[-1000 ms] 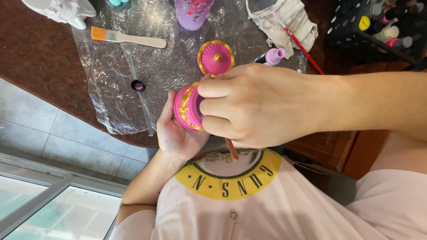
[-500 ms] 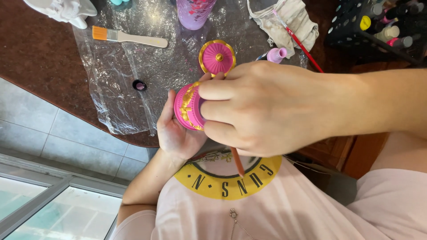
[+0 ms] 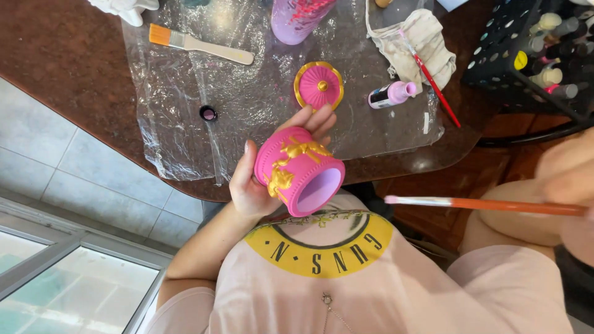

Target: Painting a small decorative pink and gold container with a fine brush

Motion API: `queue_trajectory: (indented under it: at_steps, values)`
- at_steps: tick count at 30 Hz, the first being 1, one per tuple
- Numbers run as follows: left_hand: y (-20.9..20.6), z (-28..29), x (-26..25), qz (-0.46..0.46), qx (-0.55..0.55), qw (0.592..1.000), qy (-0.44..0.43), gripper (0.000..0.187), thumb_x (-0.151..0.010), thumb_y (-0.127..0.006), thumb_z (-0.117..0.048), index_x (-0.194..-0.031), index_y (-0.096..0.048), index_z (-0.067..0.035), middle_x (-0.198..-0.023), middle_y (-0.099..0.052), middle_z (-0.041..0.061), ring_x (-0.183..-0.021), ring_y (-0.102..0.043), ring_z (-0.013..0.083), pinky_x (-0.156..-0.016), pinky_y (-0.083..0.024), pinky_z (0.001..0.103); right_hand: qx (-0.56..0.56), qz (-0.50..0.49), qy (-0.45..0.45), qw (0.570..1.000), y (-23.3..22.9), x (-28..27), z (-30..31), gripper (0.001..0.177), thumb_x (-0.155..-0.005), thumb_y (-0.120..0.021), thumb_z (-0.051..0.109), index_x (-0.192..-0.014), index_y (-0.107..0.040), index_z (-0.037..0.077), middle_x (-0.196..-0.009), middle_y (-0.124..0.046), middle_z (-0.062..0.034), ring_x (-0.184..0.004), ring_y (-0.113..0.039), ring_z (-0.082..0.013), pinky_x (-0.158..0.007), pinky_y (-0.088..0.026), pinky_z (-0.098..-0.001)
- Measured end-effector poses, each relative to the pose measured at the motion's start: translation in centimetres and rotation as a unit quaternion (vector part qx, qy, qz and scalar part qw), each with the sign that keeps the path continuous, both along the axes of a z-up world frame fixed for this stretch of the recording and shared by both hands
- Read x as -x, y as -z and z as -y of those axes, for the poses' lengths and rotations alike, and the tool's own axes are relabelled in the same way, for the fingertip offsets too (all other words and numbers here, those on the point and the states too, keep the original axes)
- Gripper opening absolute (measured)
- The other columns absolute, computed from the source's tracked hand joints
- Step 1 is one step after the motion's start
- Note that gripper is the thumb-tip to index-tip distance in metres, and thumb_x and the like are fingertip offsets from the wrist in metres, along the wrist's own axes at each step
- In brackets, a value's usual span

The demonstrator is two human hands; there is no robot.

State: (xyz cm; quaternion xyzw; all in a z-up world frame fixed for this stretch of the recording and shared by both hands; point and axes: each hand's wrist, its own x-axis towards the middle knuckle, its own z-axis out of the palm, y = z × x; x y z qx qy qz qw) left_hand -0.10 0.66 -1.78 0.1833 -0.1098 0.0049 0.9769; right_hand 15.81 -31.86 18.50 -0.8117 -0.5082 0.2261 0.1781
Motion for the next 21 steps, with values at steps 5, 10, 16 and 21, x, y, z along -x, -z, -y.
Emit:
queue_trajectory:
  at_steps: [5, 10, 16, 21]
  values:
    - [0.2, 0.6, 0.0, 0.001, -0.001, 1.000, 0.012, 0.085, -0.105, -0.043, -0.063, -0.163, -0.028, -0.004, -0.173, -0.022, 0.028, -0.166, -0.020, 0.0406, -0.138, -0.019, 0.050, -0.150, -0.081, -0.062, 0.983, -0.1, 3.7, -9.3, 0.024, -0.094, -0.057, 0.025, -0.115, -0.064, 0.017, -0.111, -0.078, -0.0063, -0.081, -0.078, -0.0182, -0.071, -0.063, -0.0255]
    - [0.4, 0.8, -0.1, -0.014, -0.007, 1.000, 0.003, 0.086, -0.104, -0.044, -0.064, -0.163, -0.028, -0.004, -0.173, -0.023, 0.026, -0.166, -0.021, 0.0401, -0.138, -0.021, 0.050, -0.203, -0.036, -0.202, 0.958, 0.6, 4.0, -15.1, 0.024, -0.097, -0.056, 0.008, -0.110, -0.062, -0.010, -0.097, -0.066, -0.0213, -0.072, -0.060, -0.0319, -0.066, -0.052, -0.0375]
    - [0.6, 0.8, -0.1, 0.007, -0.012, 1.000, -0.008, 0.080, -0.109, -0.040, -0.061, -0.163, -0.029, -0.003, -0.173, -0.025, 0.024, -0.168, -0.020, 0.0402, -0.143, -0.016, 0.053, -0.168, 0.070, -0.195, 0.964, 1.7, 4.5, -16.8, 0.013, -0.101, -0.060, 0.004, -0.111, -0.064, -0.001, -0.095, -0.060, -0.0121, -0.068, -0.051, -0.0274, -0.061, -0.042, -0.0314]
    - [0.5, 0.9, -0.1, 0.007, -0.010, 1.000, -0.014, 0.078, -0.110, -0.040, -0.060, -0.163, -0.031, -0.003, -0.172, -0.026, 0.025, -0.167, -0.022, 0.0407, -0.143, -0.015, 0.055, -0.159, 0.060, -0.209, 0.963, -0.1, 4.2, -16.6, 0.013, -0.097, -0.062, 0.008, -0.102, -0.064, -0.004, -0.083, -0.056, -0.0141, -0.061, -0.048, -0.0299, -0.056, -0.041, -0.0358]
